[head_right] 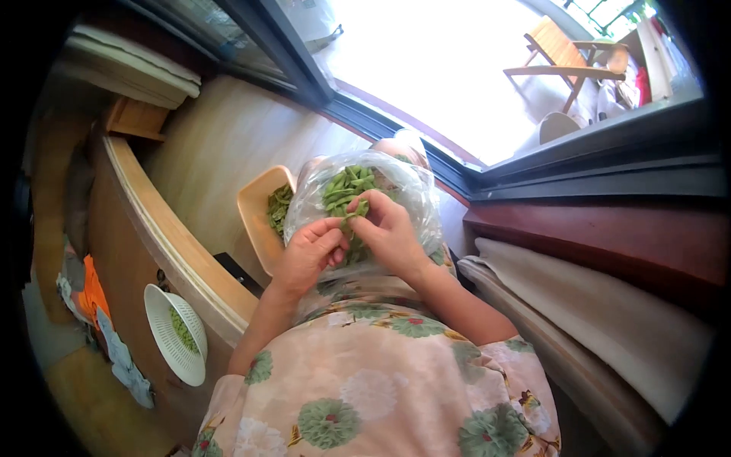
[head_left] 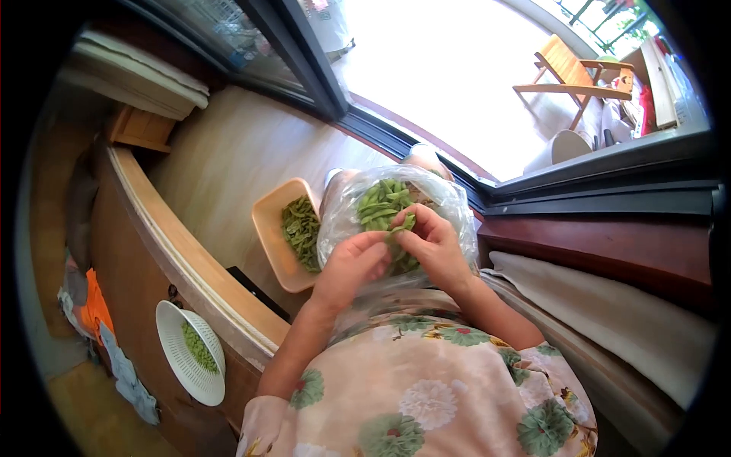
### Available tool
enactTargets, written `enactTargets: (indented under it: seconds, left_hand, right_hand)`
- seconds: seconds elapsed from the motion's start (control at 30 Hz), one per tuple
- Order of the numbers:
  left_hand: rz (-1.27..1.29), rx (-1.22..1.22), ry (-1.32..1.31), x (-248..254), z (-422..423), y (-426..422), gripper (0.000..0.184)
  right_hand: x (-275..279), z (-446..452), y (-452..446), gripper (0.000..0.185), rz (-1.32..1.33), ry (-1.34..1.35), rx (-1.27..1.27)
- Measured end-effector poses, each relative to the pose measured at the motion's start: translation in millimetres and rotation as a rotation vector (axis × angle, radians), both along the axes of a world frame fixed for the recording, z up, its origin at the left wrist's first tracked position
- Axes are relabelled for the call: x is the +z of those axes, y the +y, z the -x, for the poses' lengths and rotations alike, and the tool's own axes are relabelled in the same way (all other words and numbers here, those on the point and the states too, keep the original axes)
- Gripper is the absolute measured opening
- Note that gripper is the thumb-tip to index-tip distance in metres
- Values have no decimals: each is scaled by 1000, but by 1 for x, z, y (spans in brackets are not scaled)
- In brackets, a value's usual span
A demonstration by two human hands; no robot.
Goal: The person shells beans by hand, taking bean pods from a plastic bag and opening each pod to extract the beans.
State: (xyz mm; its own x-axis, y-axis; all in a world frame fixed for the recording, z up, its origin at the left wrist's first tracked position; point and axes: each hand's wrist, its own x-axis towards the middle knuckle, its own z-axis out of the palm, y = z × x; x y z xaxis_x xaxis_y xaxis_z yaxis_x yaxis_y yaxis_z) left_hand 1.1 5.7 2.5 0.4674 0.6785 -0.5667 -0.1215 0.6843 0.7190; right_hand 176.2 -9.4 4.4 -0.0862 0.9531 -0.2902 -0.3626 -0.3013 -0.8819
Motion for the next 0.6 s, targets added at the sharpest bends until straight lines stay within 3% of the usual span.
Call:
enactTargets:
  seconds: [0.13, 0.23, 0.47, 0.6]
  left_hand:
    - [-164, -68, 97, 4, 3, -4, 21]
    - [-256, 3, 110, -2, 14, -8, 23]
    - [-11, 579, -129, -2, 76, 8, 24]
    - [125, 681, -222, -23, 114, 11, 22]
  right_hand:
    - [-7, 4, -1, 13, -76, -85, 70]
    - [-1, 10, -3, 21, -90, 24, 89]
    - [-1, 6, -3, 27, -66, -38, 150]
    - [0, 6, -3, 26, -64, -41, 144]
